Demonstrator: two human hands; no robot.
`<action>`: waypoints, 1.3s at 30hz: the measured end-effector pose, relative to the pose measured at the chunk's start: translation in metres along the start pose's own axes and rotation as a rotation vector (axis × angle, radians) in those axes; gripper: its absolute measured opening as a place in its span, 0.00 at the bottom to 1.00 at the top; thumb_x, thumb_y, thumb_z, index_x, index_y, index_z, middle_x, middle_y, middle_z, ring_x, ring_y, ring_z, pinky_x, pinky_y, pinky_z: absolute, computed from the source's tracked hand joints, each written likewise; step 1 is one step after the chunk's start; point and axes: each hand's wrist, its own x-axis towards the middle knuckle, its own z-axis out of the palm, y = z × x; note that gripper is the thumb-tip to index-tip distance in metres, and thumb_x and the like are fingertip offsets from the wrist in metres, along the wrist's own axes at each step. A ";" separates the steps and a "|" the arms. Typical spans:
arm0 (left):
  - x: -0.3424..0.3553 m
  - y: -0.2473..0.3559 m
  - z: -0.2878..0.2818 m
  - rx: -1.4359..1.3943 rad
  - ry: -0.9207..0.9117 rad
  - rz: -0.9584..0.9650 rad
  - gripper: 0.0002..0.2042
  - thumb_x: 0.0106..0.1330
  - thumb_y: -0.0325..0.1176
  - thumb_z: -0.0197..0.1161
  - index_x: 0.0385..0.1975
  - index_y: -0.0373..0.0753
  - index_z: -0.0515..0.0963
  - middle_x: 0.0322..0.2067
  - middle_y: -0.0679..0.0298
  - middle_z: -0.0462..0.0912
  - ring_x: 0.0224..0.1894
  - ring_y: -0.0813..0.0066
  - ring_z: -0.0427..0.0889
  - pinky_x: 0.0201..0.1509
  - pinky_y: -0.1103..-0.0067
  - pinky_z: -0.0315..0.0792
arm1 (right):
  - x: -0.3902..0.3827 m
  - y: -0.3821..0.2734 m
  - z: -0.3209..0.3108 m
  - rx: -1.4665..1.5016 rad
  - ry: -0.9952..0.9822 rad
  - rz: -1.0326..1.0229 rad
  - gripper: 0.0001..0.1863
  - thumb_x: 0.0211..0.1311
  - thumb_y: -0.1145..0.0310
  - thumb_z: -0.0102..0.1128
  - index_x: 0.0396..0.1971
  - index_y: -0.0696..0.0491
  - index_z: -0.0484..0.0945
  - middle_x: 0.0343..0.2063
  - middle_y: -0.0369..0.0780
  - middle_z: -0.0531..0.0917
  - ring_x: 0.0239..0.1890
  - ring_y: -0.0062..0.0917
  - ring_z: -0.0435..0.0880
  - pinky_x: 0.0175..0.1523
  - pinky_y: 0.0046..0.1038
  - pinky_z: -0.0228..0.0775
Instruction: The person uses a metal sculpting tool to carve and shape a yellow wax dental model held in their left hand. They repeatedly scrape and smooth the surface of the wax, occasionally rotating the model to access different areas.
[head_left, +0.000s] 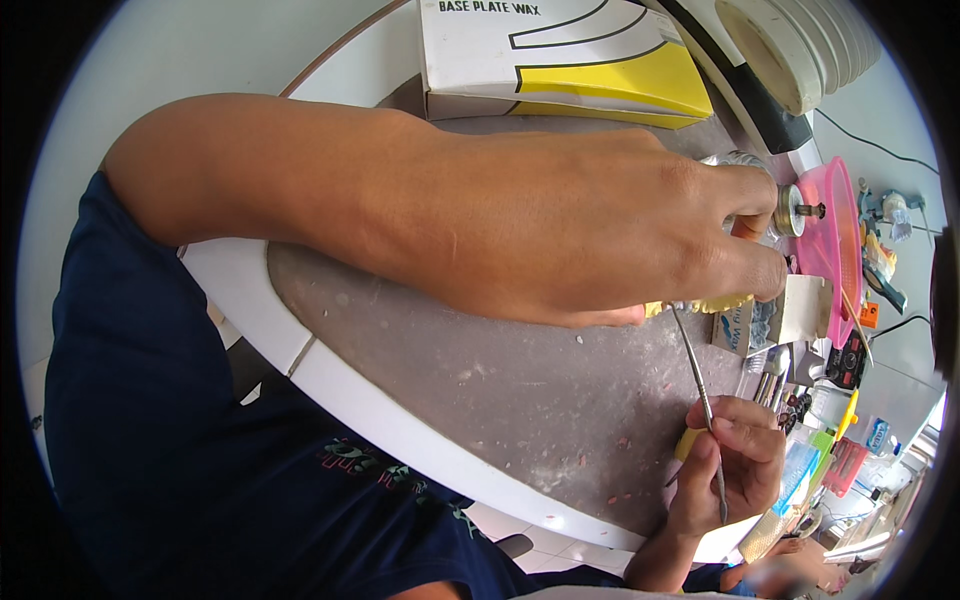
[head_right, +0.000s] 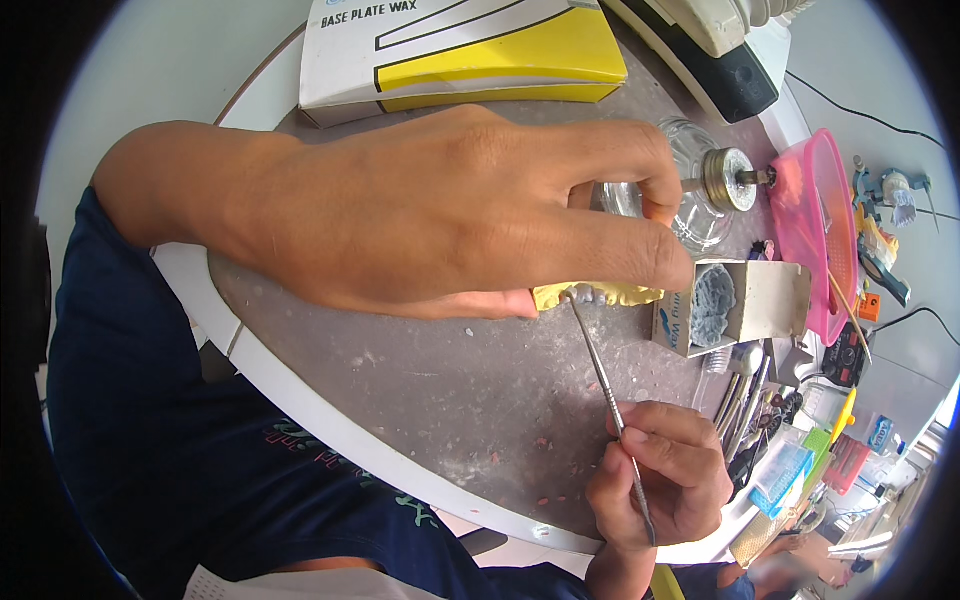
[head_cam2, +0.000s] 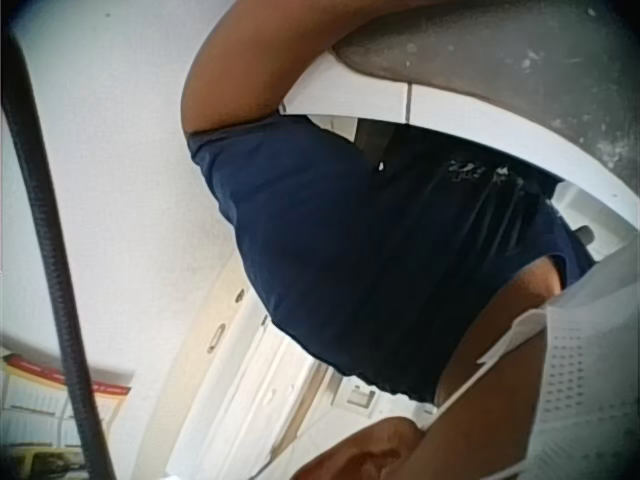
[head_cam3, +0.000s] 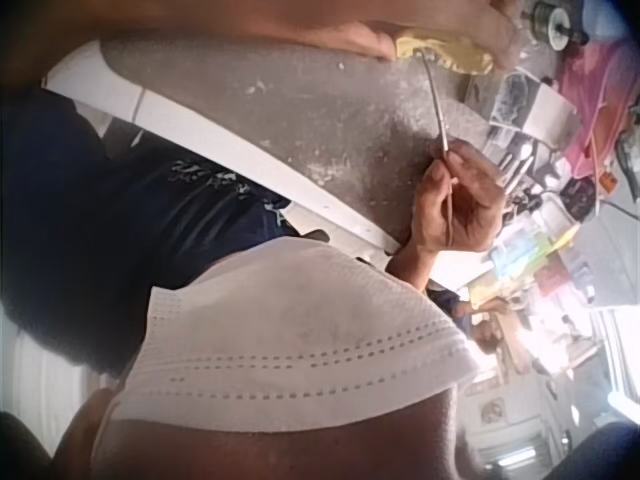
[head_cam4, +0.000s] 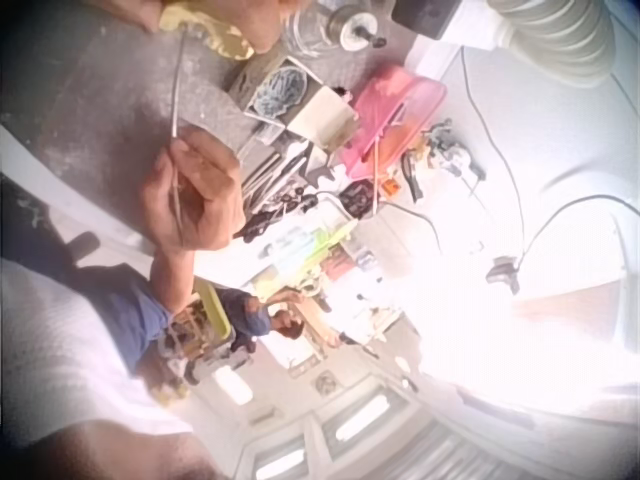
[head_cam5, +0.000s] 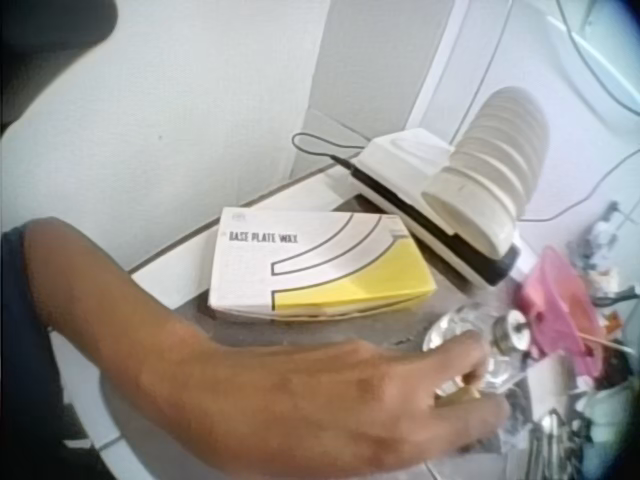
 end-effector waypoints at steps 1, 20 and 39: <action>0.001 0.000 0.000 -0.002 -0.003 -0.001 0.16 0.53 0.21 0.63 0.42 0.31 0.70 0.41 0.50 0.73 0.37 0.51 0.81 0.39 0.65 0.77 | 0.000 0.000 0.000 -0.009 -0.005 -0.001 0.08 0.49 0.79 0.64 0.28 0.60 0.73 0.25 0.49 0.82 0.25 0.27 0.82 0.33 0.24 0.76; 0.001 -0.004 0.005 -0.030 0.036 0.066 0.21 0.51 0.19 0.61 0.48 0.33 0.69 0.43 0.52 0.72 0.40 0.52 0.80 0.42 0.65 0.76 | 0.000 0.003 -0.005 0.101 -0.005 0.027 0.09 0.52 0.77 0.66 0.29 0.60 0.73 0.30 0.50 0.82 0.28 0.26 0.82 0.34 0.22 0.76; 0.003 -0.006 0.007 -0.051 0.023 0.080 0.20 0.52 0.18 0.59 0.47 0.32 0.70 0.41 0.53 0.73 0.40 0.53 0.80 0.41 0.66 0.76 | 0.000 0.001 -0.004 0.068 0.002 0.099 0.08 0.46 0.81 0.65 0.27 0.62 0.75 0.27 0.50 0.82 0.28 0.30 0.84 0.36 0.25 0.77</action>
